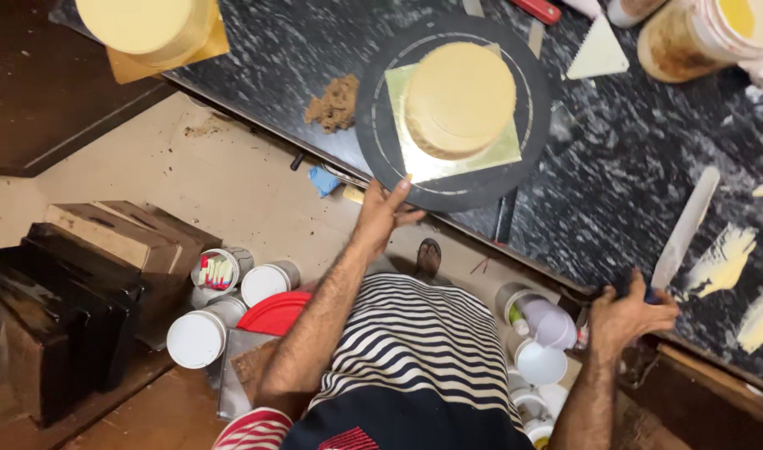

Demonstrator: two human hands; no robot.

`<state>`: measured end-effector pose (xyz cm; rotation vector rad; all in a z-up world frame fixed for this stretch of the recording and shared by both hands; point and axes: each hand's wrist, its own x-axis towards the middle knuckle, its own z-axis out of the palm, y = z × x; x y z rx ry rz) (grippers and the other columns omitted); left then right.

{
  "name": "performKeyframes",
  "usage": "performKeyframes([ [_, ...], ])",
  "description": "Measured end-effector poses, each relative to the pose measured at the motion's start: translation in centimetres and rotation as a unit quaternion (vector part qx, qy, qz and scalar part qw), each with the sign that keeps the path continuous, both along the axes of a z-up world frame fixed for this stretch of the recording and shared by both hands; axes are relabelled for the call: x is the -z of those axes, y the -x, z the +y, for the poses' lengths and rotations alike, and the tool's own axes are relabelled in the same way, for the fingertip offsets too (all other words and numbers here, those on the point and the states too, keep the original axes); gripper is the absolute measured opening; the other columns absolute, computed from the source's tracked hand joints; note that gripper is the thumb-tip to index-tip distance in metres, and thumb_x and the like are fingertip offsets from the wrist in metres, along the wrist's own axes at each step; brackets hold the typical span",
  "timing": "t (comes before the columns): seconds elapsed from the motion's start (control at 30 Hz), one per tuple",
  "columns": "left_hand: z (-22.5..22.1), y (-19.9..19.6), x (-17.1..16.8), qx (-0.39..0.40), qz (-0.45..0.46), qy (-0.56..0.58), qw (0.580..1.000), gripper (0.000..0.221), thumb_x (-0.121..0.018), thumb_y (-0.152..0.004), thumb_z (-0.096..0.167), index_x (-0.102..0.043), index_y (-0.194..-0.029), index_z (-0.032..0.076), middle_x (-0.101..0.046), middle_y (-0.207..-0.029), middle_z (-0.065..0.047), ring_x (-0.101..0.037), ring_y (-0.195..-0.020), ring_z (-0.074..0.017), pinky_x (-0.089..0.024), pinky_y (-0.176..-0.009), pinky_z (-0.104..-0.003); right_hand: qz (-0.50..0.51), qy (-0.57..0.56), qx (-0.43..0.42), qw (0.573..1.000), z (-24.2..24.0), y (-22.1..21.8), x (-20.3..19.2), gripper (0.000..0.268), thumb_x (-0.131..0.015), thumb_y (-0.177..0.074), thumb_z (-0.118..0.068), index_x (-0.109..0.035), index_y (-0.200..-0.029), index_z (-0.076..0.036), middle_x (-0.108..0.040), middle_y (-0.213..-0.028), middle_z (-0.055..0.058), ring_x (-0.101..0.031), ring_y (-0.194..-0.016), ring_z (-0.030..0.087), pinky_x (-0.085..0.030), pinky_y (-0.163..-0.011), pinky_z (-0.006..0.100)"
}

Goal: The person frosts several small round cakes using a spatula, scraper, and by hand, placing them on individual gold boards and then onto a rotating stand to smooth the sides and apply a gold-leaf decoration.

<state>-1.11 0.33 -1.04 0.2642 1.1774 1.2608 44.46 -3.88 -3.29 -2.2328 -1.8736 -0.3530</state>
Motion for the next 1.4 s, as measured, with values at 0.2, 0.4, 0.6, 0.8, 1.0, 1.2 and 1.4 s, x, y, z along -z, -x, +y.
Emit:
performKeyframes([
  [0.2, -0.5, 4.6, 6.1, -0.068, 0.008, 0.059, 0.996, 0.057, -0.053, -0.105, 0.040, -0.043, -0.140, -0.003, -0.063, -0.111, -0.013, -0.071, -0.093, -0.0243, -0.064, -0.068, -0.034, 0.368, 0.034, -0.003, 0.929, 3.6, 10.0, -0.5, 0.052, -0.080, -0.090, -0.012, -0.068, -0.140, -0.007, -0.053, -0.124, 0.016, -0.055, -0.111, 0.033, -0.049, -0.099, 0.048],
  [0.4, 6.6, 11.2, 8.4, -0.109, 0.486, -0.020, 0.867, 0.070, -0.073, -0.095, 0.035, -0.045, -0.148, 0.000, -0.055, -0.122, -0.025, -0.059, -0.101, -0.0401, -0.055, -0.079, -0.046, 0.777, 0.043, 0.063, 0.625, 6.0, 23.0, -5.3, 0.047, -0.058, -0.104, -0.020, -0.044, -0.148, -0.012, -0.056, -0.121, 0.009, -0.063, -0.105, 0.025, -0.060, -0.089, 0.049],
  [0.6, 14.3, 13.2, 6.3, 0.074, 0.575, 0.038, 0.814, 0.058, -0.078, -0.088, 0.041, -0.059, -0.131, 0.007, -0.050, -0.124, -0.022, -0.056, -0.115, -0.0370, -0.052, -0.094, -0.047, 0.855, 0.064, 0.028, 0.515, 6.1, 30.1, -7.2, 0.042, -0.046, -0.110, -0.035, -0.045, -0.144, -0.011, -0.058, -0.138, 0.010, -0.066, -0.111, 0.032, -0.057, -0.087, 0.050],
  [0.8, 23.3, 12.9, 10.4, 0.072, 0.294, -0.260, 0.917, 0.041, -0.070, -0.100, 0.033, -0.062, -0.127, 0.003, -0.067, -0.123, -0.013, -0.063, -0.114, -0.0222, -0.052, -0.100, -0.036, 0.836, 0.033, 0.113, 0.537, 4.7, 29.9, -4.5, 0.035, -0.050, -0.109, -0.030, -0.049, -0.136, -0.008, -0.063, -0.128, 0.011, -0.067, -0.104, 0.031, -0.058, -0.085, 0.052],
  [1.0, 22.8, 12.8, 8.5, 0.020, 0.138, -0.070, 0.988, 0.047, -0.062, -0.100, 0.032, -0.057, -0.135, 0.001, -0.069, -0.116, -0.011, -0.066, -0.101, -0.0197, -0.056, -0.086, -0.034, 0.715, -0.052, 0.107, 0.689, 5.9, 25.5, -3.4, 0.037, -0.058, -0.110, -0.013, -0.052, -0.145, -0.003, -0.062, -0.122, 0.009, -0.062, -0.097, 0.019, -0.058, -0.086, 0.042],
  [1.2, 13.9, 10.5, 0.8, 0.060, 0.099, -0.061, 0.991, 0.057, -0.063, -0.104, 0.037, -0.050, -0.145, 0.000, -0.062, -0.133, -0.011, -0.060, -0.121, -0.0168, -0.051, -0.099, -0.028, 0.467, -0.037, -0.012, 0.883, 10.2, 24.9, -9.0, 0.029, -0.060, -0.109, -0.002, -0.063, -0.138, 0.004, -0.067, -0.123, 0.012, -0.066, -0.110, 0.021, -0.055, -0.097, 0.031],
  [1.4, 13.5, 9.0, -1.4, 0.036, 0.137, -0.016, 0.990, 0.060, -0.073, -0.094, 0.026, -0.047, -0.139, -0.004, -0.067, -0.124, -0.016, -0.067, -0.110, -0.0182, -0.059, -0.091, -0.029, 0.265, 0.058, -0.090, 0.958, 12.4, 29.7, -13.2, 0.033, -0.065, -0.097, 0.004, -0.069, -0.130, 0.003, -0.070, -0.120, 0.021, -0.070, -0.108, 0.032, -0.055, -0.094, 0.039],
])
